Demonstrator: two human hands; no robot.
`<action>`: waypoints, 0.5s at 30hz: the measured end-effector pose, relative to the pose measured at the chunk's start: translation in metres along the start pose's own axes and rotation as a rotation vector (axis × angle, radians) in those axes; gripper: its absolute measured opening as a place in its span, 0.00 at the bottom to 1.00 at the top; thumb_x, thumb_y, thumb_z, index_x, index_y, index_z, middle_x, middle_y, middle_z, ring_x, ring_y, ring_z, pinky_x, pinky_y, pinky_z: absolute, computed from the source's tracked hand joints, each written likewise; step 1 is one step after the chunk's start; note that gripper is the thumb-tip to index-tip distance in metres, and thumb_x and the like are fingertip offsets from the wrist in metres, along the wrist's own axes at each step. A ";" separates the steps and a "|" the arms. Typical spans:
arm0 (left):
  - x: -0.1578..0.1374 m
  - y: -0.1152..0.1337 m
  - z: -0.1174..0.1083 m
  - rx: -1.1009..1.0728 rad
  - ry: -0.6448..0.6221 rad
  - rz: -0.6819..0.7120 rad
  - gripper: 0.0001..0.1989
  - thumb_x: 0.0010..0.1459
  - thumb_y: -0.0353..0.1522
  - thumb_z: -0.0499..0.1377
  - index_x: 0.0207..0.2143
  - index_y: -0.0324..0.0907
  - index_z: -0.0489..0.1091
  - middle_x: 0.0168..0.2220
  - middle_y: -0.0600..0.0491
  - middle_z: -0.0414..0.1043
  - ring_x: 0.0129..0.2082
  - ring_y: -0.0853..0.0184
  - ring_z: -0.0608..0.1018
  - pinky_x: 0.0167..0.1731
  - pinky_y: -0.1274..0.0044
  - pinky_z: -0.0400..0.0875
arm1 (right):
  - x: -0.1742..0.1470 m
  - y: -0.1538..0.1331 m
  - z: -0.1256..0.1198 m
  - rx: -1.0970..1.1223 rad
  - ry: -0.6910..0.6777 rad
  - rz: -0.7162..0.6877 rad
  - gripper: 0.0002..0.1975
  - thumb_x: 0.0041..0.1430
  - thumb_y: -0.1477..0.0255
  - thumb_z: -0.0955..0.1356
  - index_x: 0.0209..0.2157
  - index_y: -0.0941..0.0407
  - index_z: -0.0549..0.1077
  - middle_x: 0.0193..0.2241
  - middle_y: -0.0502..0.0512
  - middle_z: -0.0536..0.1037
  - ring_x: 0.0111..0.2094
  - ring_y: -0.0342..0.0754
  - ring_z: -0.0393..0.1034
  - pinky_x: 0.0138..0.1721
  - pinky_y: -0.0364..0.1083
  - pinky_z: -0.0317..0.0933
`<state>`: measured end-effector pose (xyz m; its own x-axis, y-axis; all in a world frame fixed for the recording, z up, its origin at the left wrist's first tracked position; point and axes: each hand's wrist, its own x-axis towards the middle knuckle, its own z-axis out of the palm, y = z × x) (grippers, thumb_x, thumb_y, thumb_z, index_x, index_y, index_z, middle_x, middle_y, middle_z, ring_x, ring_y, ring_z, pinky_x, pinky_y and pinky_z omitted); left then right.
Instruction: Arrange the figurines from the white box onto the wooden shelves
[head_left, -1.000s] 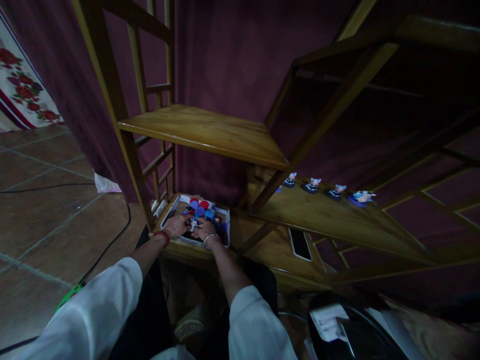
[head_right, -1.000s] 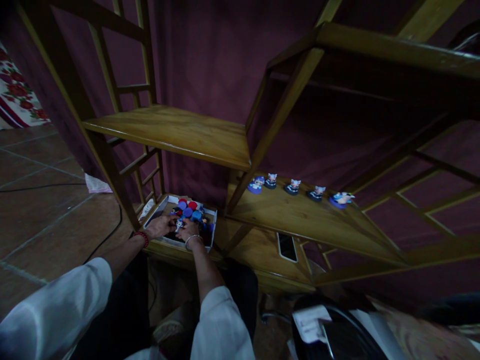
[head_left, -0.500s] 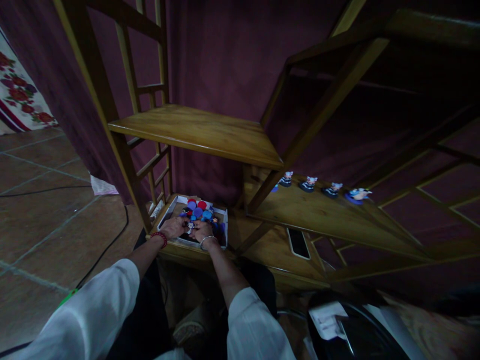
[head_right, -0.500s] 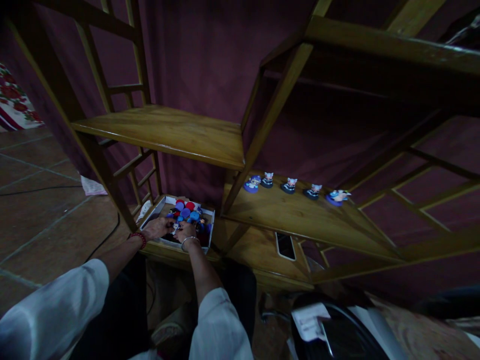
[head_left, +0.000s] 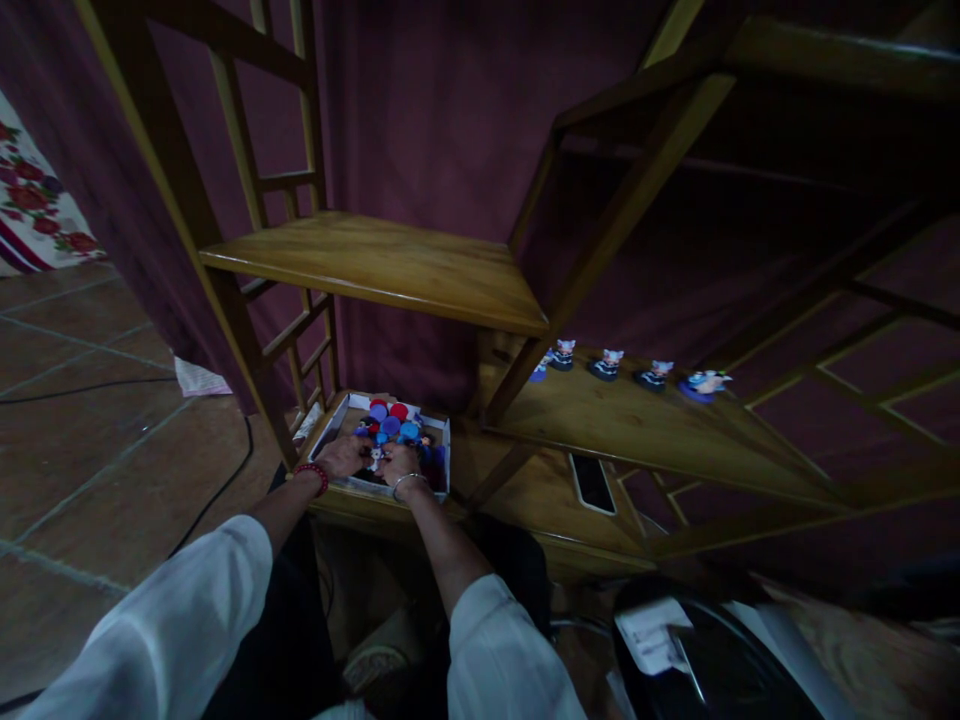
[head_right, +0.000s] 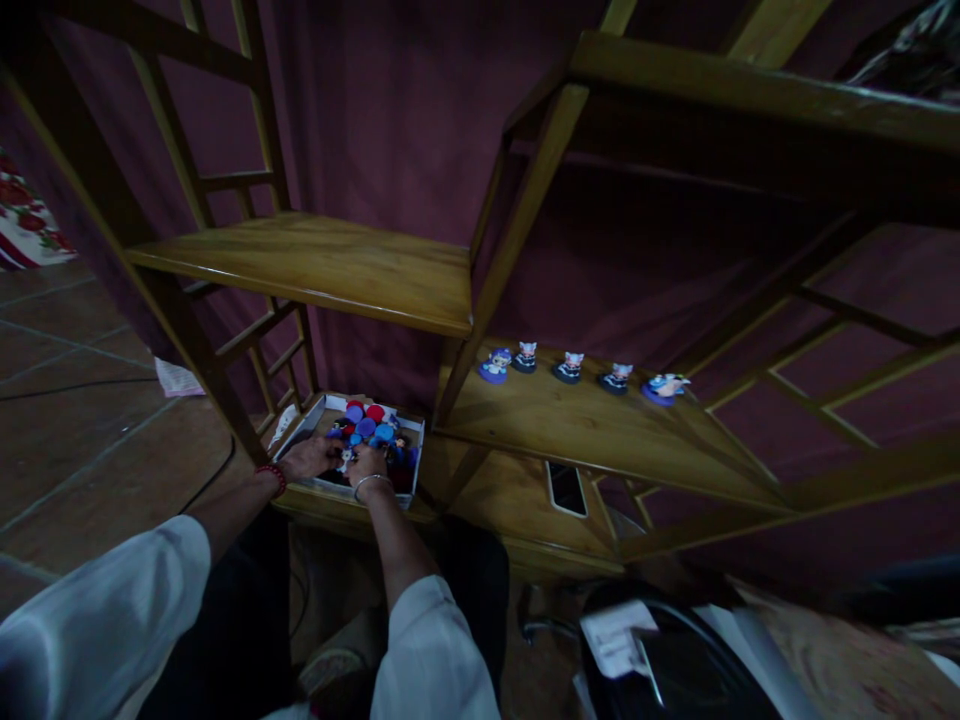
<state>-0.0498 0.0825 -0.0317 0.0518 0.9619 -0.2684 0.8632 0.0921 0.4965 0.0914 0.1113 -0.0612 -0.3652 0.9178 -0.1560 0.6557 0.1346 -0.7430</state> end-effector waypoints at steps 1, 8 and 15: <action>0.001 -0.001 0.001 0.004 -0.006 0.002 0.15 0.48 0.34 0.56 0.41 0.49 0.69 0.33 0.53 0.73 0.37 0.65 0.74 0.37 0.76 0.65 | -0.001 -0.002 -0.002 -0.015 0.002 -0.006 0.12 0.44 0.80 0.67 0.33 0.53 0.75 0.26 0.51 0.77 0.29 0.46 0.72 0.32 0.41 0.65; 0.005 -0.003 0.003 0.027 0.016 0.003 0.14 0.51 0.36 0.53 0.41 0.49 0.70 0.34 0.52 0.74 0.37 0.65 0.74 0.38 0.75 0.65 | -0.008 -0.013 -0.014 -0.166 0.037 -0.045 0.08 0.45 0.79 0.67 0.29 0.56 0.76 0.28 0.56 0.78 0.33 0.47 0.72 0.36 0.42 0.63; 0.005 0.014 0.000 0.141 0.040 0.010 0.14 0.52 0.32 0.51 0.40 0.46 0.71 0.37 0.51 0.74 0.39 0.65 0.74 0.40 0.76 0.65 | -0.017 -0.011 -0.024 -0.148 0.039 -0.033 0.09 0.48 0.77 0.67 0.33 0.55 0.76 0.29 0.53 0.78 0.31 0.44 0.72 0.35 0.39 0.62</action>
<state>-0.0372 0.0888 -0.0260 0.0436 0.9724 -0.2294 0.9247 0.0477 0.3776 0.1057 0.1030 -0.0348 -0.3643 0.9253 -0.1057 0.7350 0.2160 -0.6428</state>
